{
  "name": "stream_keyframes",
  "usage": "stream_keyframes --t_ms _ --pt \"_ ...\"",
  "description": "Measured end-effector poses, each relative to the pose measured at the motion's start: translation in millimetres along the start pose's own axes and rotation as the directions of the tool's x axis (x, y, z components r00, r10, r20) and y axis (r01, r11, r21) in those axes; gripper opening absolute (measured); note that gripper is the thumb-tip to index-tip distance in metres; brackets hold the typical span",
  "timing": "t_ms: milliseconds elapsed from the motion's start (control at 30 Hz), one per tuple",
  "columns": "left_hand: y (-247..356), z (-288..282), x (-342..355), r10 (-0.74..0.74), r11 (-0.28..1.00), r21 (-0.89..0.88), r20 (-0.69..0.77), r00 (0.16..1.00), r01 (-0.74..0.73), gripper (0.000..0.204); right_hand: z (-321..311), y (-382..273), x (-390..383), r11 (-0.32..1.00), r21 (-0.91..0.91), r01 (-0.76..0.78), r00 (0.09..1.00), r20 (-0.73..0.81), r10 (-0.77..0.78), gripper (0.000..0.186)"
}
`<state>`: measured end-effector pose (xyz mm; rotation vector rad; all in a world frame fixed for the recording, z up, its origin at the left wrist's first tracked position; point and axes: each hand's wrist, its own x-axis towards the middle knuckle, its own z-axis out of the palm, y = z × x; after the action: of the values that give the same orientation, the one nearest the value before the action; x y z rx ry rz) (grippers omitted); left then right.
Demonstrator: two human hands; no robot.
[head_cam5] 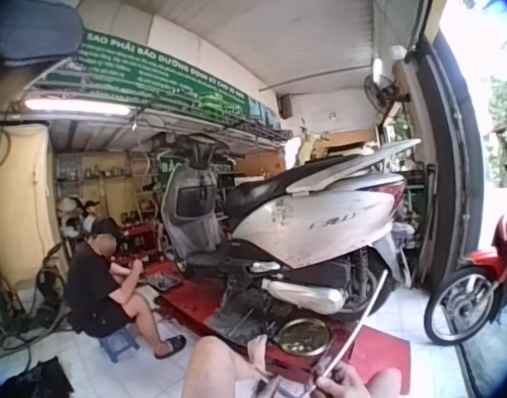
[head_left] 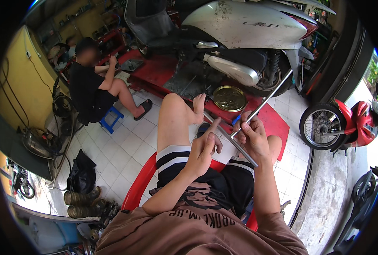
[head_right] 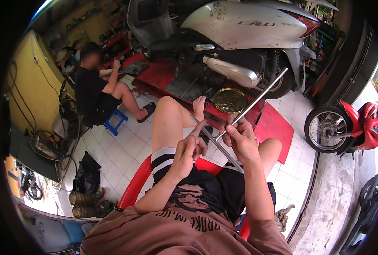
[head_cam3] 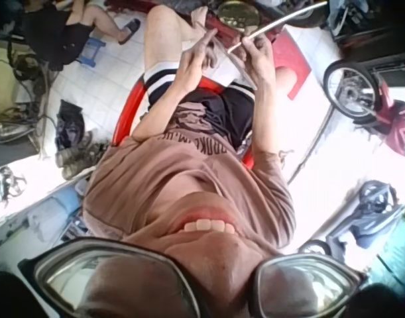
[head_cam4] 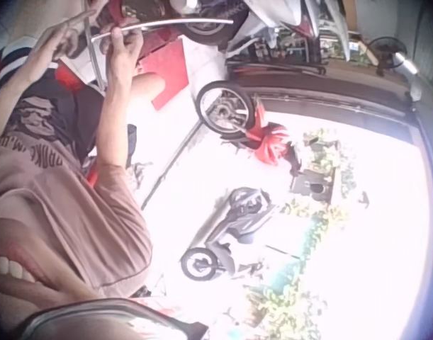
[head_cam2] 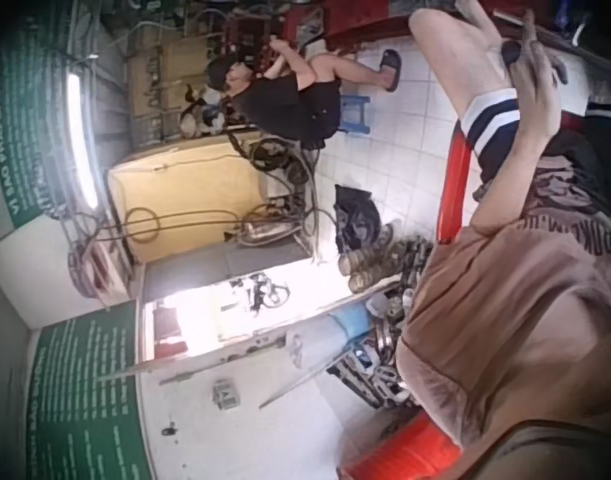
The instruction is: The person uses a T-handle wrench to tighten a bolt on the engine of a white scooter. They repeatedly apply torque to the fastener while sitting on a red stool in a workshop environment.
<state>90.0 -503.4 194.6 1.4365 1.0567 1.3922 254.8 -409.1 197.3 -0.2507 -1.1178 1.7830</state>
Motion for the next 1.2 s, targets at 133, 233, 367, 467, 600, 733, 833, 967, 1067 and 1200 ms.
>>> stream_keyframes --t_ms 133,233,367,467,600,733,833,967,1067,1200 --pt "5.6 23.5 -17.1 -0.193 0.973 -0.071 0.261 0.946 0.218 0.07 3.9 -7.7 -0.9 0.999 0.03 0.012 1.0 -0.005 -0.012 0.012" --pt "32.9 22.5 -17.2 -0.06 0.997 -0.03 0.204 0.977 0.068 0.06 -3.2 -4.0 -0.4 0.996 -0.088 -0.025 0.998 -0.068 0.019 0.013" --pt "15.3 1.3 -0.3 -0.139 0.99 0.015 -0.124 0.983 0.142 0.05 -5.0 -6.9 -2.7 0.999 0.04 0.012 0.999 -0.031 -0.011 0.015" --pt "10.5 17.6 -18.2 -0.129 0.992 0.02 0.255 0.958 0.128 0.054 -4.0 -15.4 -3.0 0.999 0.024 0.038 0.998 -0.06 -0.037 0.015" --pt "35.4 23.1 -12.4 0.081 0.995 -0.079 0.251 0.965 -0.063 0.054 -8.2 -13.1 -3.8 0.999 -0.009 0.037 0.988 -0.147 -0.038 0.016" --pt "17.2 27.3 -4.4 -0.161 0.987 0.042 0.217 0.963 0.156 0.055 -9.8 -14.9 -4.4 0.998 -0.006 0.065 0.991 -0.115 -0.065 0.015" --pt "34.0 36.0 -15.6 -0.132 0.991 0.029 0.398 0.908 0.131 0.064 -4.8 -15.2 -0.8 0.995 0.044 0.091 0.99 -0.112 -0.085 0.017" --pt "53.2 34.9 -5.8 0.053 0.998 0.038 0.109 0.993 -0.057 0.076 -2.6 -19.8 -8.1 0.996 -0.062 0.058 0.974 -0.214 -0.07 0.019" --pt "32.5 29.6 -15.9 -0.067 0.96 0.277 0.349 0.935 -0.034 0.074 -2.8 -23.4 -5.9 0.996 -0.039 0.082 0.981 -0.173 -0.088 0.019" --pt "67.6 39.5 -23.3 0.14 0.932 0.299 0.22 0.965 -0.203 0.071 -2.1 -21.2 -9.4 0.989 -0.136 0.051 0.978 -0.196 -0.078 0.019"
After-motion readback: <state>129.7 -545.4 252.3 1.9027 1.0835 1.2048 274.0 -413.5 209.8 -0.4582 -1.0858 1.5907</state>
